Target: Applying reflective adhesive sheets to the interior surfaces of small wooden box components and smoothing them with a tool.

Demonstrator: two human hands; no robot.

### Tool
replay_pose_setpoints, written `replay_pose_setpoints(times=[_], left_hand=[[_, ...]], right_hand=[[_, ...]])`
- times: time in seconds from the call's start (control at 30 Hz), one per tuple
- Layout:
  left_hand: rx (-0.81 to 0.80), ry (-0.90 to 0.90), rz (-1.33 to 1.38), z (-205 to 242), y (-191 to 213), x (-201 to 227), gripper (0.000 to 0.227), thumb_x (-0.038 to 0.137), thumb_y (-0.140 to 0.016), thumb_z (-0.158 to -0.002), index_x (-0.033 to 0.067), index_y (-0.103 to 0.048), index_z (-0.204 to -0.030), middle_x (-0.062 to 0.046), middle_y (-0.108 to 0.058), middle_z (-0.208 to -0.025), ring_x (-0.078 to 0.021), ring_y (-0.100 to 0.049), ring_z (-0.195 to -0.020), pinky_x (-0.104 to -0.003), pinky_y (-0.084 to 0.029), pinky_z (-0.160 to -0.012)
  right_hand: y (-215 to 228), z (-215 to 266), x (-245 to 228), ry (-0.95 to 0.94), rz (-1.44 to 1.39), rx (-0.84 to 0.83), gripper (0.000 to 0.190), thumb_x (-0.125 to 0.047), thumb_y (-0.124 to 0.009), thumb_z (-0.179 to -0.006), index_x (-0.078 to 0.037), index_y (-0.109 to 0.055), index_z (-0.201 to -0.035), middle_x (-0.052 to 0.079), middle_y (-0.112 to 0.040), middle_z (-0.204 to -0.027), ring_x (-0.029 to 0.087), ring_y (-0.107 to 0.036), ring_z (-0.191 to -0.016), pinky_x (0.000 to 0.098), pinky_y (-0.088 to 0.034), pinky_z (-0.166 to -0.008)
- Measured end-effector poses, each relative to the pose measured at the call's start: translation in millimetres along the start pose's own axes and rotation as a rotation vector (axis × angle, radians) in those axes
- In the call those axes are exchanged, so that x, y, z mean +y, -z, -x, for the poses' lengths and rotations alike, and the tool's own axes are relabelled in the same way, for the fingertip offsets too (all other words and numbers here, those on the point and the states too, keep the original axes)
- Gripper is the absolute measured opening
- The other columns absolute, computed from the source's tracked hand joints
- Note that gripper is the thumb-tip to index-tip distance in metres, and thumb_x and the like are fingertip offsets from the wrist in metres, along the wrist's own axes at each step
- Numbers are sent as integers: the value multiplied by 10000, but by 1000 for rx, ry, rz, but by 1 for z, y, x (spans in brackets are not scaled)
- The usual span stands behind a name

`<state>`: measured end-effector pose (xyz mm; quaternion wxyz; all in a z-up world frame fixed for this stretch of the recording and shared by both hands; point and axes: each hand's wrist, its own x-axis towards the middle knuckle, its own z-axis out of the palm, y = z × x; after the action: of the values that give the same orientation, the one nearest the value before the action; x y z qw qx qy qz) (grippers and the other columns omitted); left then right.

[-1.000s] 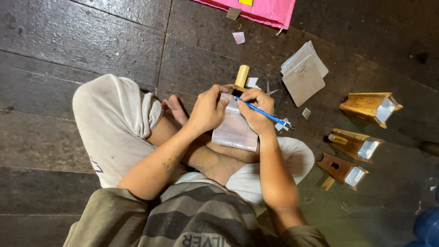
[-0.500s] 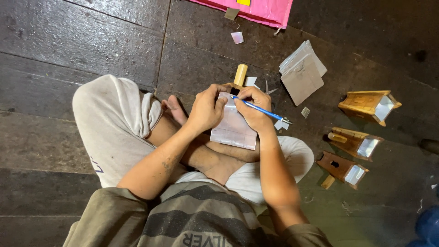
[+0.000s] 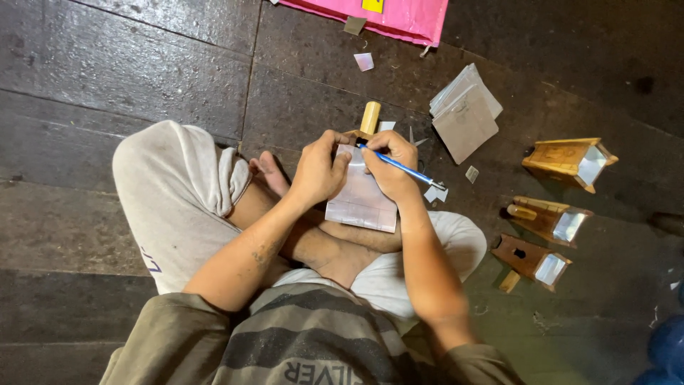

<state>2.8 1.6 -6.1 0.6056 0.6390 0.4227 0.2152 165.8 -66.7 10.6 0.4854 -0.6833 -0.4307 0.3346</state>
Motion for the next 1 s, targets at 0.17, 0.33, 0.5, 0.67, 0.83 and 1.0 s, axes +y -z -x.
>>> replay_pose_setpoints(times=[0.17, 0.33, 0.5, 0.67, 0.83, 1.0], left_hand=[[-3, 23, -9, 1, -1, -1, 241, 79, -681, -906, 36, -645, -1140, -280, -722, -1037, -490, -696, -1036, -546, -580, -829], [-3, 20, -42, 0, -3, 0, 253, 102, -691, -908, 51, -637, -1150, -270, -722, -1047, -482, -687, -1051, -554, -572, -838], [4, 29, -33, 1, -5, -6, 247, 98, -683, -910, 48, -636, -1147, -266, -722, -1025, -480, -693, -1036, -542, -573, -824], [10, 37, -29, 1, -6, 0, 245, 106, -687, -906, 65, -639, -1142, -251, -725, -1003, -471, -703, -1010, -531, -575, -798], [11, 44, -27, 2, -6, 0, 248, 103, -686, -908, 60, -631, -1146, -261, -716, -989, -478, -700, -1000, -534, -569, -781], [15, 27, -9, 3, -7, -2, 227, 87, -678, -912, 47, -630, -1129, -259, -715, -976, -471, -704, -975, -524, -565, -763]], right_hand=[[25, 20, 28, 37, -133, 175, 138, 120, -726, -801, 68, -603, -838, 214, -661, -890, 233, -694, -532, 282, -551, -417], [55, 36, 34, -38, -33, 170, 130, 125, -714, -799, 72, -595, -792, 204, -664, -856, 220, -691, -526, 269, -536, -408], [53, 34, 28, -27, -5, 160, 117, 124, -702, -789, 68, -600, -773, 196, -669, -829, 217, -693, -513, 274, -538, -415], [51, 32, 29, -14, -12, 160, 123, 124, -696, -786, 58, -595, -764, 193, -665, -810, 216, -684, -493, 283, -523, -416], [52, 34, 34, -12, -25, 180, 121, 119, -691, -796, 51, -592, -782, 186, -658, -807, 201, -675, -488, 275, -522, -432], [53, 34, 28, -24, -15, 155, 117, 109, -691, -802, 45, -595, -784, 177, -657, -814, 194, -678, -500, 268, -523, -455]])
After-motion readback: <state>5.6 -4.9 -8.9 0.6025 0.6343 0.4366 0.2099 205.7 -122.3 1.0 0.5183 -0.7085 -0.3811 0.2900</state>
